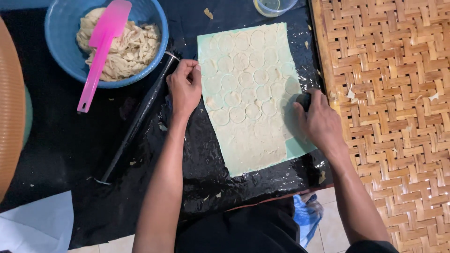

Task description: Cutting circular shapes from a thin sheet of dough using a small round cutter.

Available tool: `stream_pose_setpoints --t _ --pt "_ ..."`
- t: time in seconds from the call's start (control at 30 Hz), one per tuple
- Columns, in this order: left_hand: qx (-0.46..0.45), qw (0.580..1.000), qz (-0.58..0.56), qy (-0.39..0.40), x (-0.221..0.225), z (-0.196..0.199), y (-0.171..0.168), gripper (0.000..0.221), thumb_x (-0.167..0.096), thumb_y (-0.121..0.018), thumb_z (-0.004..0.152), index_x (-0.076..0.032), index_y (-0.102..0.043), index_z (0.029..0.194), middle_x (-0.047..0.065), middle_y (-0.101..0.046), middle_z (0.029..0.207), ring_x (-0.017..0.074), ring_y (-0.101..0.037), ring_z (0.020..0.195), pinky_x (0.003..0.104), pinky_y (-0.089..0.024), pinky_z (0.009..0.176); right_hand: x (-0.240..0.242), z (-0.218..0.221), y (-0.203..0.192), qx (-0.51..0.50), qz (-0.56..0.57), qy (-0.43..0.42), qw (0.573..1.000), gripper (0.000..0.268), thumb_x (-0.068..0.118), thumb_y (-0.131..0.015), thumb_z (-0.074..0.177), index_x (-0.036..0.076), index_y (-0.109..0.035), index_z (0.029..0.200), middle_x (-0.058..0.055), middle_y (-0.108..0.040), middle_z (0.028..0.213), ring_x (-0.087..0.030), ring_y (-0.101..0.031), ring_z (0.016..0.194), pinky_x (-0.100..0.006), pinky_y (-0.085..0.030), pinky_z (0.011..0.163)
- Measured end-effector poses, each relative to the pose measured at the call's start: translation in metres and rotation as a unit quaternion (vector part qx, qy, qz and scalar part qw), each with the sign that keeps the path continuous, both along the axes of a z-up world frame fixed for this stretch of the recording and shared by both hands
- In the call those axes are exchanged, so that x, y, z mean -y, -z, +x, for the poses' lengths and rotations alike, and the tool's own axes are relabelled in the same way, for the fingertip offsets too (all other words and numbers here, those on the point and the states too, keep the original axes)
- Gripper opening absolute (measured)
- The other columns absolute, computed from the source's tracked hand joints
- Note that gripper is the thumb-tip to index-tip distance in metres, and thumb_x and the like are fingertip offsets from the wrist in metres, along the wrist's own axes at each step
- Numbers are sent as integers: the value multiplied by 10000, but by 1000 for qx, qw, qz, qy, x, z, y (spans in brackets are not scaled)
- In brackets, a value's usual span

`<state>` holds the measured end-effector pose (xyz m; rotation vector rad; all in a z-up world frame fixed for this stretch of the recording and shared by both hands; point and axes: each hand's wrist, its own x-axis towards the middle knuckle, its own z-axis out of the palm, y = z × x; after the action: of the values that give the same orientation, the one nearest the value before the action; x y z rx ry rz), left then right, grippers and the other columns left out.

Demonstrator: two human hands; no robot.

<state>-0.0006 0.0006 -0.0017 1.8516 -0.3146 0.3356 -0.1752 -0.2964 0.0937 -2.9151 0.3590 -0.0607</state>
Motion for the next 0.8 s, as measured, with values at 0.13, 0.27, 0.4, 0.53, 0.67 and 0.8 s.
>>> stream_pose_setpoints --t 0.13,0.27,0.4,0.53,0.67,0.8 --pt "14 1000 0 -1 0 0 -1 72 -56 -655 994 16 -653 993 109 -730 774 184 -700 633 318 -515 608 -2 8 6 -4 -19 -34 999 500 432 -547 1027 2 -470 1273 -312 -653 1011 -494 -680 740 -564 -533 597" --pt "-7 1000 6 -2 -1 -2 -3 72 -56 -652 993 16 -649 988 104 -729 765 179 -691 615 317 -502 592 -9 14 18 -57 -72 -2 996 489 480 -507 1088 -2 -482 1171 -293 -651 922 -463 -684 697 -549 -528 555" --pt "-10 1000 5 6 0 0 -5 75 -59 -652 993 16 -647 989 99 -722 756 169 -677 605 314 -496 580 -4 13 15 -50 -115 -25 992 478 480 -478 1099 3 -492 1134 -278 -646 862 -433 -685 646 -520 -514 493" --pt "-10 1000 3 4 1 -1 3 75 -60 -653 995 14 -650 990 98 -718 745 170 -668 597 319 -495 589 -5 12 22 -39 -127 -52 990 470 472 -481 1092 4 -501 1119 -275 -636 844 -426 -682 611 -502 -509 461" --pt "3 1000 -8 -4 1 6 3 76 -69 -657 989 7 -654 996 98 -734 775 182 -698 631 322 -515 610 -1 20 24 -46 -123 -21 991 489 488 -462 1096 2 -483 1146 -286 -649 858 -455 -689 658 -545 -520 510" --pt "-5 1000 7 -4 0 0 1 86 -84 -665 985 1 -667 994 107 -741 777 204 -704 631 336 -522 626 5 9 12 -65 -26 24 997 517 484 -416 1099 -5 -437 1267 -355 -671 885 -546 -660 759 -629 -512 633"
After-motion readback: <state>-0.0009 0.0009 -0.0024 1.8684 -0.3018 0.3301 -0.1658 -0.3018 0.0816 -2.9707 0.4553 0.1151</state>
